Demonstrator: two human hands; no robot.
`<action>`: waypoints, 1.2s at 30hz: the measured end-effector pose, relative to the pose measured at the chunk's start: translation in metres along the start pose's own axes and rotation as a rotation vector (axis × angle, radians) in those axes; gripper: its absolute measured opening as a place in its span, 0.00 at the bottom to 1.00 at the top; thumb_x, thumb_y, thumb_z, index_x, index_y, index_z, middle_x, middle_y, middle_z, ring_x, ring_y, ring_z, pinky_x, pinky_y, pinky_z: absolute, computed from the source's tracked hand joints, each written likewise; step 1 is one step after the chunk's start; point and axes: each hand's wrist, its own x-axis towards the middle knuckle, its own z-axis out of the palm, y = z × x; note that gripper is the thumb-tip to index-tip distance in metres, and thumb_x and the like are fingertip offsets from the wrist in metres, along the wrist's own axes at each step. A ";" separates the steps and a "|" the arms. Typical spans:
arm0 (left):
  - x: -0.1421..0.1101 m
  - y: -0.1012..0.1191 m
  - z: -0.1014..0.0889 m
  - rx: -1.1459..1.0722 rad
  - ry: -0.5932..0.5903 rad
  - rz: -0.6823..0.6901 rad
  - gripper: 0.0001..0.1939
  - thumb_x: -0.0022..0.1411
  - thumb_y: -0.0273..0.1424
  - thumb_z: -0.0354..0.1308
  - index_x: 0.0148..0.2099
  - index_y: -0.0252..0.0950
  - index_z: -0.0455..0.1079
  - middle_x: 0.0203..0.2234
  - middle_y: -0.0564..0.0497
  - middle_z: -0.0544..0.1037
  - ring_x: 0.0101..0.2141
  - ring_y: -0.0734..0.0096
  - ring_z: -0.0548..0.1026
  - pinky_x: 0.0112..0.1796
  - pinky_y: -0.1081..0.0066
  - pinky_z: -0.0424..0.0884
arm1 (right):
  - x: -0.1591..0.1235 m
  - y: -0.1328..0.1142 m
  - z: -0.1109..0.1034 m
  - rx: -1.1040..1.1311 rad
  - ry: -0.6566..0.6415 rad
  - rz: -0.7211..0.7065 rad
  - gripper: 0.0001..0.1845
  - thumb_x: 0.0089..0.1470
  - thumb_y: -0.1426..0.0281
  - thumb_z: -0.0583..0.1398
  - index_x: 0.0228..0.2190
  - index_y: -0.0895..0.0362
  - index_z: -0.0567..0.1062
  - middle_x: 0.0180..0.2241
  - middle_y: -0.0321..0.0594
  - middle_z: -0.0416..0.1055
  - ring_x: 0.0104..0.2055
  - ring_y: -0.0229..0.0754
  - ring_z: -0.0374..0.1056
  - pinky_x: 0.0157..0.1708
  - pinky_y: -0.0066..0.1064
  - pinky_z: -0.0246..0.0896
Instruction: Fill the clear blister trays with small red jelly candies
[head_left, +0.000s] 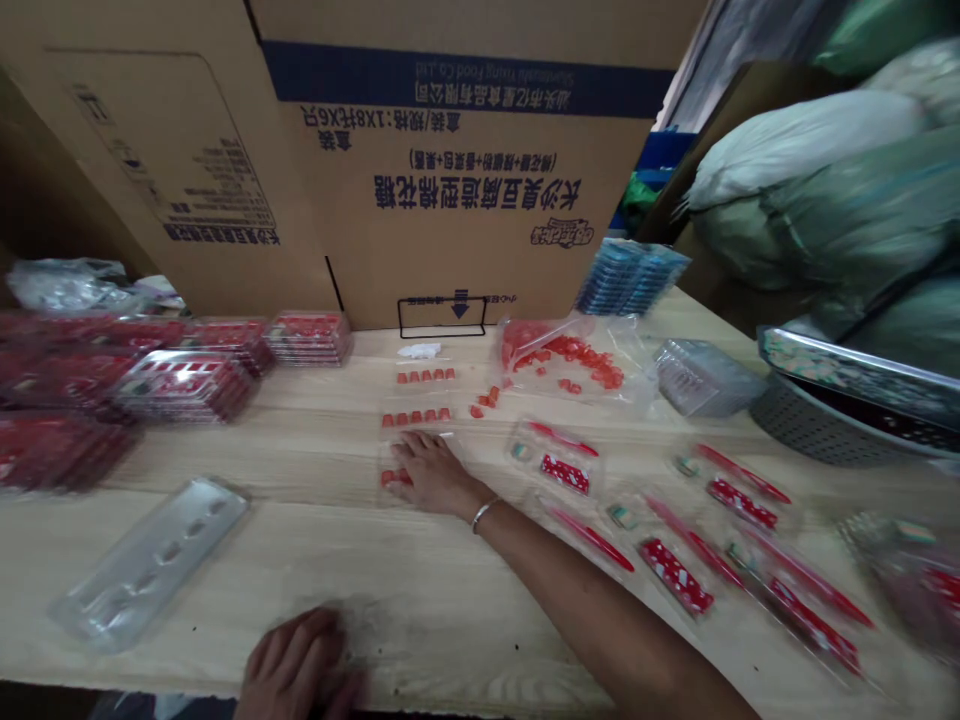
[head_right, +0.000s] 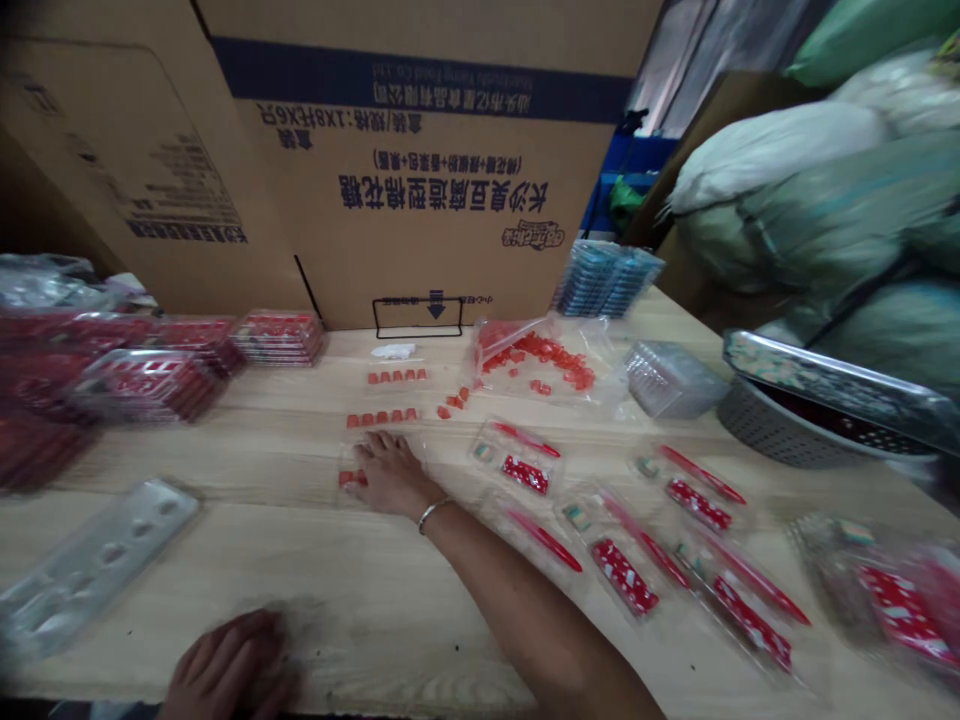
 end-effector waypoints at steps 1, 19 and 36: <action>0.008 0.007 0.004 -0.037 -0.014 0.024 0.11 0.62 0.41 0.51 0.40 0.41 0.68 0.36 0.49 0.78 0.39 0.61 0.73 0.39 0.65 0.64 | 0.003 0.000 0.000 0.005 0.009 -0.012 0.29 0.56 0.55 0.57 0.53 0.60 0.65 0.59 0.53 0.57 0.61 0.54 0.52 0.56 0.46 0.50; 0.130 0.047 0.042 -0.276 -0.366 -0.143 0.13 0.54 0.32 0.58 0.43 0.37 0.65 0.41 0.46 0.73 0.42 0.57 0.68 0.43 0.58 0.61 | -0.012 0.102 -0.039 0.000 0.011 0.299 0.09 0.56 0.75 0.56 0.37 0.61 0.76 0.42 0.49 0.69 0.47 0.46 0.62 0.50 0.36 0.54; 0.129 0.043 0.043 -0.355 -0.275 -0.119 0.13 0.56 0.36 0.56 0.43 0.37 0.66 0.38 0.46 0.74 0.40 0.58 0.70 0.40 0.58 0.66 | -0.001 0.205 -0.077 0.150 0.162 0.691 0.17 0.60 0.64 0.58 0.48 0.59 0.69 0.48 0.44 0.67 0.45 0.45 0.68 0.42 0.41 0.68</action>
